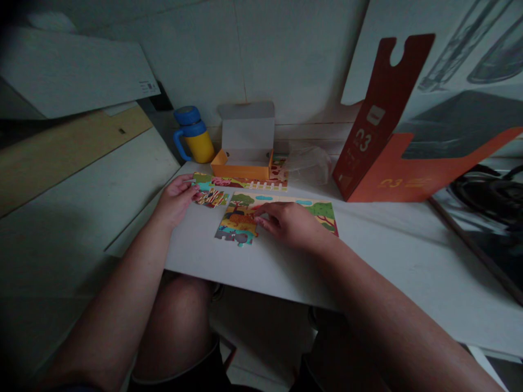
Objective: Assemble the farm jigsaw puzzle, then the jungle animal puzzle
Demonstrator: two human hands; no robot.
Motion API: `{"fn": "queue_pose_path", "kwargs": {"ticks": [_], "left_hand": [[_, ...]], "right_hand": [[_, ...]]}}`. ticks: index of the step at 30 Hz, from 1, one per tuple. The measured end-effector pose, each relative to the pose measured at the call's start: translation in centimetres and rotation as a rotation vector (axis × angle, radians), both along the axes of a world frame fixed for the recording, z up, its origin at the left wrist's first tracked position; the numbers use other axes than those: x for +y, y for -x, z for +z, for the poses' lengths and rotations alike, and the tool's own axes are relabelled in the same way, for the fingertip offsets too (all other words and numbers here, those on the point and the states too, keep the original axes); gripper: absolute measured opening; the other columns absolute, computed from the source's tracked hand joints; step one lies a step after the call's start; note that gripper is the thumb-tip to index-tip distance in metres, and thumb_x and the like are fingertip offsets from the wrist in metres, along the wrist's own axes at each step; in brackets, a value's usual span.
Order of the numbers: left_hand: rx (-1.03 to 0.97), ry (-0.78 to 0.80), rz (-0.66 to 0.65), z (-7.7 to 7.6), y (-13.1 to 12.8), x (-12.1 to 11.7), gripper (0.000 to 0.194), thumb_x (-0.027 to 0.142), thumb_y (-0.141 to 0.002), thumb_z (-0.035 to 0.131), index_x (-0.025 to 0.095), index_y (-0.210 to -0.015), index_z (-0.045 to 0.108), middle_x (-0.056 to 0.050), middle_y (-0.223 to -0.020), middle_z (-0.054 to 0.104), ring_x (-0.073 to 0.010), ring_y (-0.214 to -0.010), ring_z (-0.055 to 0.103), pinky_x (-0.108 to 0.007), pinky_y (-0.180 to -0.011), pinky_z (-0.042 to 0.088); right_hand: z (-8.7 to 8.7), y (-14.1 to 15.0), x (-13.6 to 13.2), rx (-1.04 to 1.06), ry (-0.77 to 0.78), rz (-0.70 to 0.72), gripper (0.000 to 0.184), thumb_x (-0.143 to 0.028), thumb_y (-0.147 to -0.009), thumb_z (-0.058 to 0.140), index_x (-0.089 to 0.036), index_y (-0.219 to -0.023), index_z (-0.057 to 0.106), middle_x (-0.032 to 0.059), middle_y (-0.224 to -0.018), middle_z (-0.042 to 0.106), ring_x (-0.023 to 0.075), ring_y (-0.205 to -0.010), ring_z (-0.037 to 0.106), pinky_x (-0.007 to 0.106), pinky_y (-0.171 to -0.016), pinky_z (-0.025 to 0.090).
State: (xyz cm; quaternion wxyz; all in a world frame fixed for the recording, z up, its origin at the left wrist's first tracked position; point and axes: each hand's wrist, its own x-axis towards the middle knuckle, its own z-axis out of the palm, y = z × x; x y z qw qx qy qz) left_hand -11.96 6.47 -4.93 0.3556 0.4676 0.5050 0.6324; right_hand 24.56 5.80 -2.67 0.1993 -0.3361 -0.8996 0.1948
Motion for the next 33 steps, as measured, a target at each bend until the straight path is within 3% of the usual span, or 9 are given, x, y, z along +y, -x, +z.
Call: {"fn": "queue_pose_path", "kwargs": {"ticks": [6,11,14,18,22,33], "left_hand": [[0.094,0.032,-0.156,-0.3,-0.8,-0.8,0.041,0.037,-0.079,0.087,0.019,-0.113,0.076,-0.005,-0.096,0.077,-0.0150,-0.069,0.069,-0.028,-0.063,0.054],[0.248,0.018,-0.251,-0.1,-1.7,-1.4,0.036,0.044,-0.087,0.084,0.023,-0.116,0.082,-0.010,-0.122,0.079,-0.0202,-0.100,0.074,-0.030,-0.082,0.058],[0.227,0.062,-0.342,0.2,-2.6,-1.7,0.046,0.041,-0.079,0.092,0.024,-0.119,0.078,-0.007,-0.110,0.080,-0.0188,-0.096,0.074,-0.031,-0.084,0.059],[0.194,0.094,-0.364,0.3,-3.9,-2.0,0.040,0.038,-0.070,0.098,0.019,-0.098,0.077,-0.003,-0.087,0.077,-0.0159,-0.080,0.072,-0.030,-0.077,0.060],[0.268,0.117,-0.443,0.2,-4.9,-2.2,0.034,0.045,-0.075,0.094,0.017,-0.089,0.079,-0.007,-0.088,0.080,-0.0168,-0.078,0.072,-0.031,-0.076,0.060],[0.321,0.116,-0.503,0.5,-5.5,-2.4,0.034,0.049,-0.075,0.092,0.020,-0.090,0.083,-0.008,-0.091,0.082,-0.0206,-0.080,0.074,-0.037,-0.078,0.064]], "right_hand": [[-0.1,0.1,0.0,-0.011,0.011,-0.021,0.035,-0.041,-0.105,0.059,-0.024,-0.130,0.076,0.0062,-0.093,0.079,0.0179,-0.072,0.065,0.030,-0.066,0.040],[-0.1,0.3,-0.2,-0.004,0.009,-0.039,0.035,-0.040,-0.104,0.060,-0.024,-0.130,0.076,0.0069,-0.091,0.078,0.0177,-0.069,0.062,0.031,-0.064,0.039],[-0.2,0.5,-0.3,0.010,0.022,-0.018,0.035,-0.040,-0.104,0.060,-0.023,-0.131,0.075,0.0070,-0.093,0.078,0.0173,-0.069,0.062,0.031,-0.065,0.040],[-0.3,0.7,-0.4,0.020,0.038,0.002,0.036,-0.039,-0.104,0.059,-0.022,-0.132,0.074,0.0062,-0.092,0.077,0.0163,-0.070,0.062,0.030,-0.066,0.041],[-0.3,0.8,-0.4,0.011,0.046,0.025,0.037,-0.040,-0.104,0.058,-0.020,-0.131,0.073,0.0034,-0.080,0.072,0.0155,-0.065,0.057,0.030,-0.063,0.038],[-0.1,0.9,-0.6,-0.017,0.062,0.069,0.031,-0.040,-0.103,0.056,-0.020,-0.118,0.074,0.0046,-0.081,0.071,0.0149,-0.063,0.051,0.031,-0.061,0.033]]}}
